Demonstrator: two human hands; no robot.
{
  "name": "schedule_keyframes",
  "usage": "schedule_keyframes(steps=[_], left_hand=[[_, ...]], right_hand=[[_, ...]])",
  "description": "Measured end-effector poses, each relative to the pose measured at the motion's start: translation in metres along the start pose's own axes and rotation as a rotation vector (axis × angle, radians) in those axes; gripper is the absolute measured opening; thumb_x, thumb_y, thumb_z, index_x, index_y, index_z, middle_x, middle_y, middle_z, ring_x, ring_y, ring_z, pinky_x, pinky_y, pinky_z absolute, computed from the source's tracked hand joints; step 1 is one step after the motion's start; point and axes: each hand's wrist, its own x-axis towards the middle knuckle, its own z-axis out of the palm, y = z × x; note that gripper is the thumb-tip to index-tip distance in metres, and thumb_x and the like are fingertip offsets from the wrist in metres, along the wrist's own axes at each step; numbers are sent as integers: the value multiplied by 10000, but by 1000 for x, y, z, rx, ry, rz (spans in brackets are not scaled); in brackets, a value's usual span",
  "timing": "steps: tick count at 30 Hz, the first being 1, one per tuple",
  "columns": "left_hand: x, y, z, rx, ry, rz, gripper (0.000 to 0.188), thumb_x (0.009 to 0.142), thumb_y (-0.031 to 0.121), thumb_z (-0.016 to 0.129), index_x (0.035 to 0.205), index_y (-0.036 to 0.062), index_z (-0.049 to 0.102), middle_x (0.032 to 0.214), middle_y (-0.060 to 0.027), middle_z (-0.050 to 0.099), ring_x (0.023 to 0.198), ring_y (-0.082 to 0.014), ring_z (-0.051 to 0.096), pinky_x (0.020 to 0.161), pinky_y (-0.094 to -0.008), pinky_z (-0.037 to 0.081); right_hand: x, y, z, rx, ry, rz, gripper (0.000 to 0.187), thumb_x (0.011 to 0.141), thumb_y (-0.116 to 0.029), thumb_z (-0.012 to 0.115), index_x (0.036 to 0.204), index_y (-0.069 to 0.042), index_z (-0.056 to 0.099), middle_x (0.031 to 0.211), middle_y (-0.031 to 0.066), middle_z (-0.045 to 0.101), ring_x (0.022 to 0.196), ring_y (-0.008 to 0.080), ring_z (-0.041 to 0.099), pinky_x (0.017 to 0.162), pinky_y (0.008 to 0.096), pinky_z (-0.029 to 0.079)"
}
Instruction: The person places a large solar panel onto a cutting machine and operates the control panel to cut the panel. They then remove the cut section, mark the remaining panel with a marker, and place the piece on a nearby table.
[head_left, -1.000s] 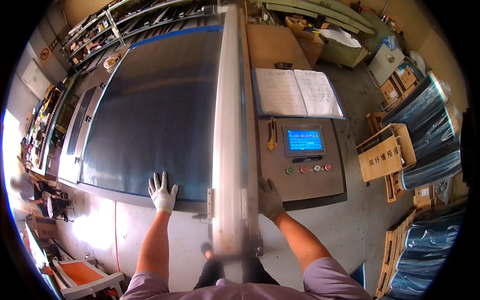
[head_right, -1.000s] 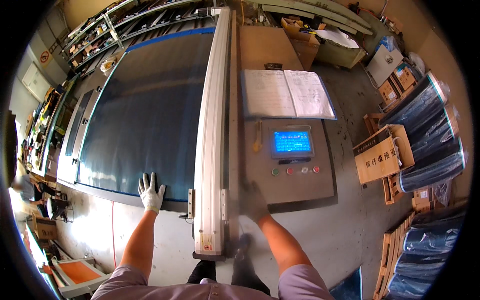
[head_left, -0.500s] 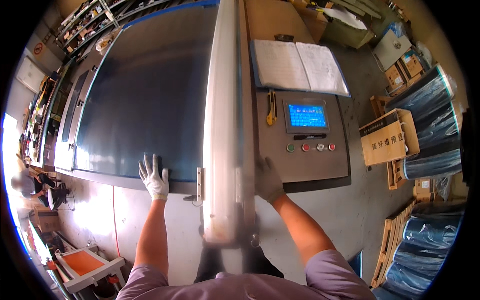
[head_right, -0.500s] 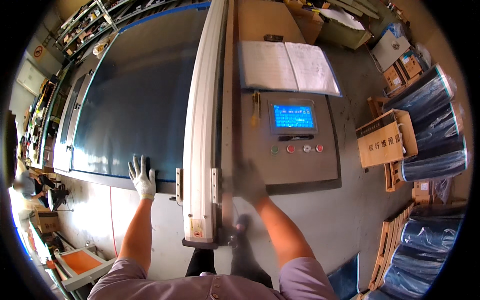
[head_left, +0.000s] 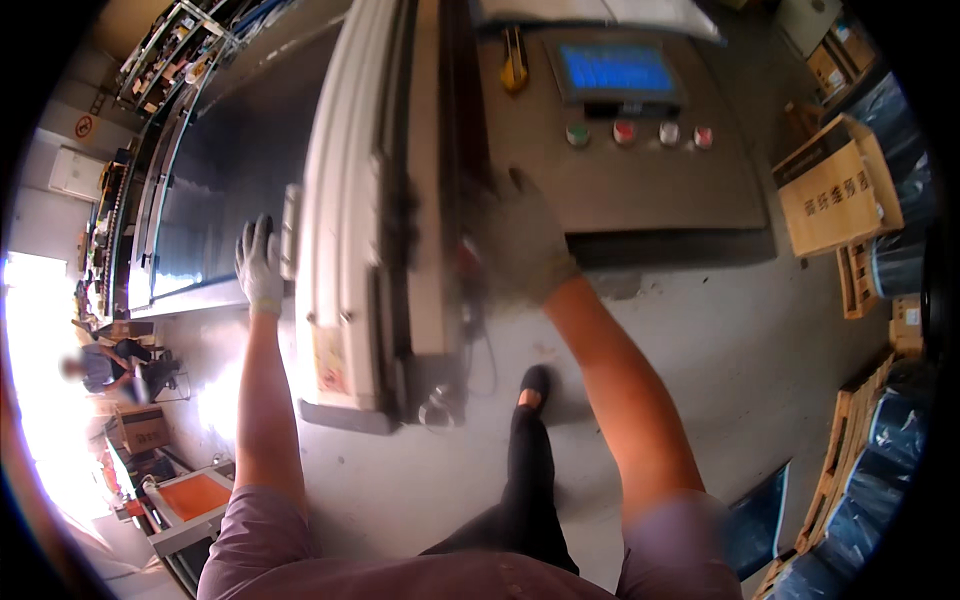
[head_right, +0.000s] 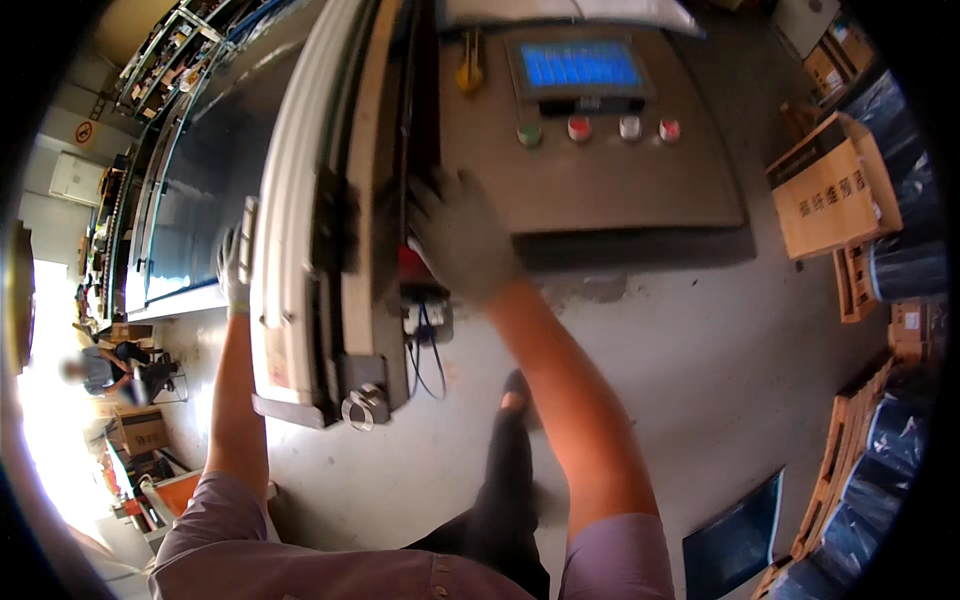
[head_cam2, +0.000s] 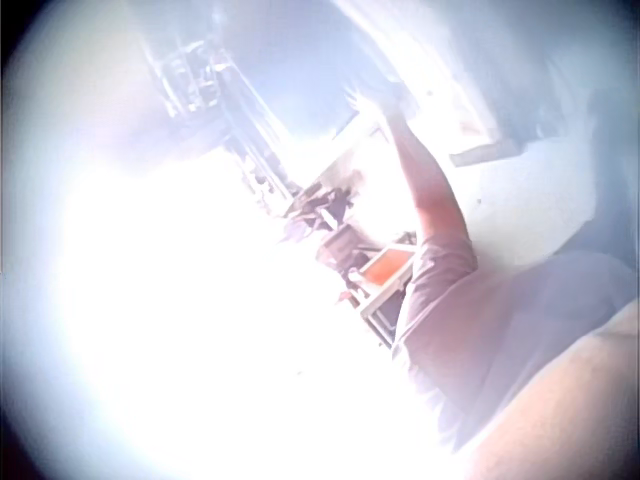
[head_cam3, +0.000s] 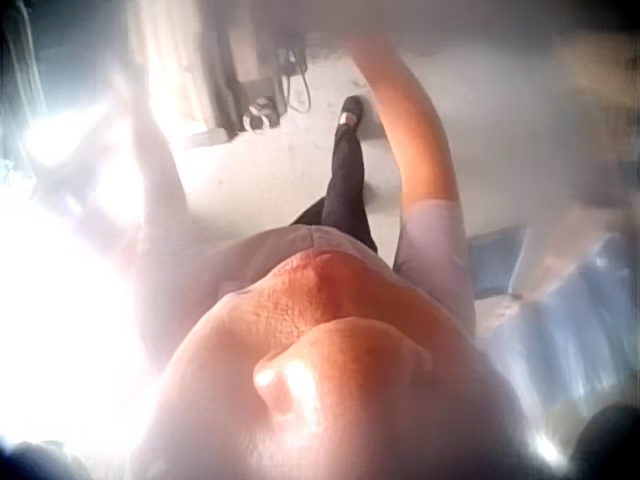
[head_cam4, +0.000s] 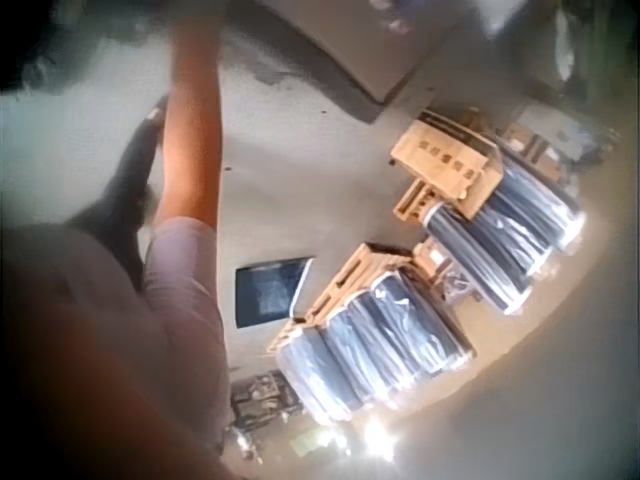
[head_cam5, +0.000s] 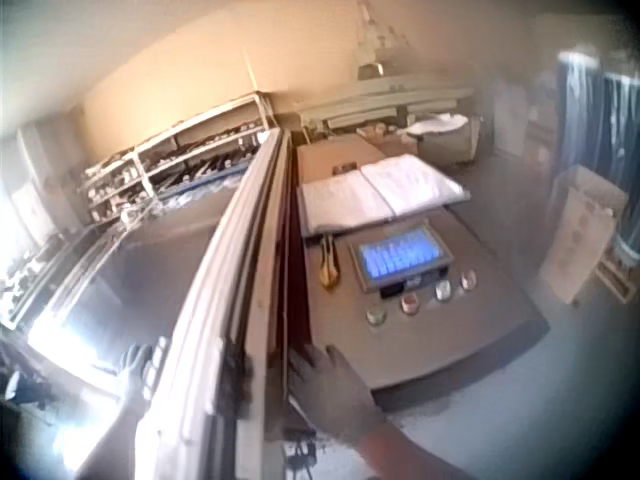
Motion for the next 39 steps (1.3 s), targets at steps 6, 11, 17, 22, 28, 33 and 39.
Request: schedule_keyframes(steps=[6,11,17,22,28,33,39], left_hand=[[-1,-28,11,61,-10,201,442,998,396,392,1391,223,497,1453,-108,444,1359,-354,356,1133,-445,258],[-18,-23,3,59,-34,194,445,998,398,390,1393,222,494,1453,-109,444,1360,-356,354,1133,-446,257],[-27,-26,-5,74,-54,177,449,998,401,387,1396,220,490,1454,-110,443,1361,-359,352,1133,-448,257],[-27,-27,-6,70,-60,166,452,999,403,385,1398,218,487,1454,-111,442,1362,-362,350,1133,-449,256],[-23,-26,-4,65,-62,147,456,999,406,382,1401,217,483,1455,-112,441,1362,-365,348,1133,-450,256],[-18,-20,0,50,-63,129,459,999,408,380,1403,215,480,1455,-113,440,1363,-367,346,1133,-451,255],[-8,-13,3,50,-47,76,463,1000,410,377,1406,213,477,1456,-114,440,1364,-370,344,1133,-453,255]], right_hand=[[-23,2,11,-97,28,47,260,823,-185,590,1061,-122,673,1236,25,594,1091,255,545,936,403,431],[-35,4,27,-49,158,90,243,803,-137,593,1031,-131,677,1130,-6,650,1024,218,588,910,375,452],[-34,-4,21,-174,-73,153,340,858,-215,614,1197,-206,639,1216,-23,623,1132,201,556,973,402,434],[-32,-7,15,-229,-188,137,397,885,-271,626,1277,-218,594,1322,-4,570,1210,212,523,1021,419,401],[-31,-6,10,-161,-200,145,396,889,-274,622,1281,-221,594,1380,-4,535,1291,201,469,1052,415,364],[-31,-2,11,-119,-107,136,325,871,-224,604,1191,-196,651,1365,-12,546,1265,209,486,1048,413,361],[-23,1,4,-22,-26,96,266,830,-179,576,1060,-146,706,1349,12,549,1172,250,519,1036,438,372]])
